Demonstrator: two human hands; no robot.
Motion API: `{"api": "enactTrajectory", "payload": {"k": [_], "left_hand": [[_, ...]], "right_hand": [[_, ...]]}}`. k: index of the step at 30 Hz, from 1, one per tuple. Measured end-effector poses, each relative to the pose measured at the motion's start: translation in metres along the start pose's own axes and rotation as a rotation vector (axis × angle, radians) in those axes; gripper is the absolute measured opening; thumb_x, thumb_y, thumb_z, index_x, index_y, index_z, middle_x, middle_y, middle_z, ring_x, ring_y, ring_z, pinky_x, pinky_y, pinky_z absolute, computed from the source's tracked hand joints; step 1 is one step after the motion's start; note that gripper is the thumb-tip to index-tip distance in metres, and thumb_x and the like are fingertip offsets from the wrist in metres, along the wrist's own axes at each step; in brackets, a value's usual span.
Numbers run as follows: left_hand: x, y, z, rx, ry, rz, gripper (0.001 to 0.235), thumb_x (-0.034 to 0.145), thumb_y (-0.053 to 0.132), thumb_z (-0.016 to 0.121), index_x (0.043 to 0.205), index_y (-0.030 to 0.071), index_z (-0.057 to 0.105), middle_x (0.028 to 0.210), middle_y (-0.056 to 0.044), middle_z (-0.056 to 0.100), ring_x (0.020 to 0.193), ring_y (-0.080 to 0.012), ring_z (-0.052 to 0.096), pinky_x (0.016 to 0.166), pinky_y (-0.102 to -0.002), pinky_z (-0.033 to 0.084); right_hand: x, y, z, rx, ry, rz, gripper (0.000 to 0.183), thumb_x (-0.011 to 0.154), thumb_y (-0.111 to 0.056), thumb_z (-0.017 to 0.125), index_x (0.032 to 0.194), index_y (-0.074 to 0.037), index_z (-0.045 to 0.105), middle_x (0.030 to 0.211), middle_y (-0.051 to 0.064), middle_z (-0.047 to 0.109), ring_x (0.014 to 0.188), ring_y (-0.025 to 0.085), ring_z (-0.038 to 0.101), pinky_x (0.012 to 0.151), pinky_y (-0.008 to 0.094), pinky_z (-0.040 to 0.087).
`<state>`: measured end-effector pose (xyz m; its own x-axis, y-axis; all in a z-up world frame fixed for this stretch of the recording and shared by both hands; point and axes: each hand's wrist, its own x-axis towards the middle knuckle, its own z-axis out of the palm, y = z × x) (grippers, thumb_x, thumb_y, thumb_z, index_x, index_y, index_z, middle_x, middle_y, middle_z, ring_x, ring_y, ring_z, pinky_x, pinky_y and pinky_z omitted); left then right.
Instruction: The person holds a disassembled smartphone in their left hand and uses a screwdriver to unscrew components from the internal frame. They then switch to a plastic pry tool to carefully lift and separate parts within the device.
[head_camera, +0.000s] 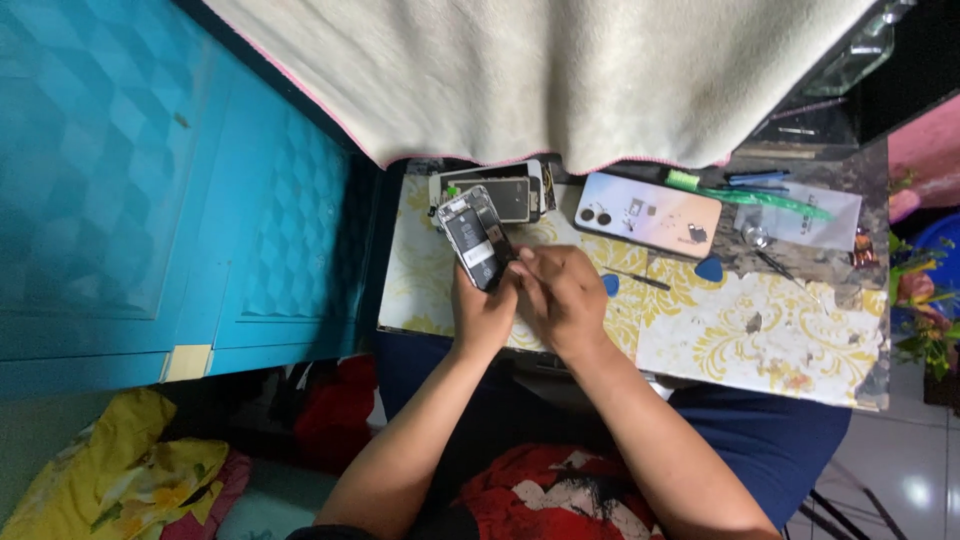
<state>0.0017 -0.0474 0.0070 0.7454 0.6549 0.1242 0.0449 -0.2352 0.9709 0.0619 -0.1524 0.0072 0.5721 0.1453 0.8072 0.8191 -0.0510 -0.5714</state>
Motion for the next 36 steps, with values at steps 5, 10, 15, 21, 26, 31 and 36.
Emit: {"api": "enactTrajectory", "payload": {"k": [5,10,15,21,26,31,36], "left_hand": [[0.001,-0.005,-0.005,-0.113,-0.033,-0.012,0.037,0.086,0.002,0.068,0.119,0.0,0.053,0.1,-0.021,0.073,0.091,-0.0292,0.074,0.067,-0.039,0.06],[0.004,-0.004,-0.006,-0.151,-0.055,-0.021,0.038,0.086,-0.001,0.067,0.12,-0.001,0.05,0.101,-0.021,0.074,0.088,-0.0275,0.075,0.065,-0.037,0.062],[0.002,0.011,0.0,-0.022,-0.02,-0.103,0.047,0.083,0.009,0.073,0.125,0.001,0.055,0.104,-0.022,0.069,0.1,-0.0294,0.07,0.073,-0.043,0.058],[0.0,0.004,0.004,0.036,-0.018,-0.151,0.049,0.082,0.016,0.076,0.124,0.003,0.056,0.104,-0.023,0.07,0.102,-0.0392,0.071,0.076,-0.047,0.058],[0.0,-0.024,0.0,-0.113,0.011,-0.092,0.045,0.085,0.004,0.07,0.125,-0.002,0.051,0.104,-0.026,0.071,0.094,-0.0351,0.073,0.066,-0.041,0.061],[0.003,-0.024,-0.007,-0.334,-0.035,-0.109,0.04,0.09,-0.006,0.06,0.127,-0.002,0.044,0.104,-0.021,0.072,0.087,-0.026,0.075,0.067,-0.033,0.065],[0.004,-0.013,0.0,-0.396,-0.109,-0.042,0.039,0.092,-0.01,0.056,0.127,-0.002,0.04,0.106,-0.02,0.071,0.08,-0.0242,0.075,0.062,-0.031,0.064]], "right_hand": [[-0.004,0.003,-0.001,0.051,0.025,0.027,0.014,0.084,0.003,0.085,0.097,0.003,0.079,0.083,0.016,0.076,0.068,0.035,0.074,0.061,0.04,0.06],[0.004,-0.003,-0.002,0.054,0.015,0.065,0.012,0.084,0.004,0.086,0.092,0.002,0.078,0.079,0.016,0.076,0.066,0.035,0.075,0.059,0.04,0.059],[-0.006,0.005,-0.005,0.042,-0.045,0.081,0.018,0.089,0.006,0.077,0.106,0.004,0.077,0.09,0.019,0.079,0.077,0.041,0.076,0.063,0.046,0.06],[0.013,-0.007,-0.003,0.108,-0.04,0.029,0.014,0.093,-0.001,0.074,0.107,0.003,0.077,0.101,0.02,0.077,0.095,0.041,0.077,0.081,0.047,0.061],[-0.012,0.012,-0.003,0.092,-0.009,0.091,0.023,0.088,0.008,0.078,0.111,0.006,0.077,0.091,0.018,0.077,0.079,0.034,0.078,0.072,0.042,0.062],[-0.005,0.003,-0.002,0.142,-0.04,0.156,0.031,0.095,0.011,0.067,0.126,0.013,0.067,0.103,0.026,0.077,0.095,0.039,0.077,0.08,0.046,0.062],[-0.014,0.019,-0.003,0.132,-0.047,0.108,0.027,0.088,0.008,0.077,0.115,0.008,0.075,0.099,0.021,0.071,0.088,0.036,0.074,0.08,0.046,0.06]]}}
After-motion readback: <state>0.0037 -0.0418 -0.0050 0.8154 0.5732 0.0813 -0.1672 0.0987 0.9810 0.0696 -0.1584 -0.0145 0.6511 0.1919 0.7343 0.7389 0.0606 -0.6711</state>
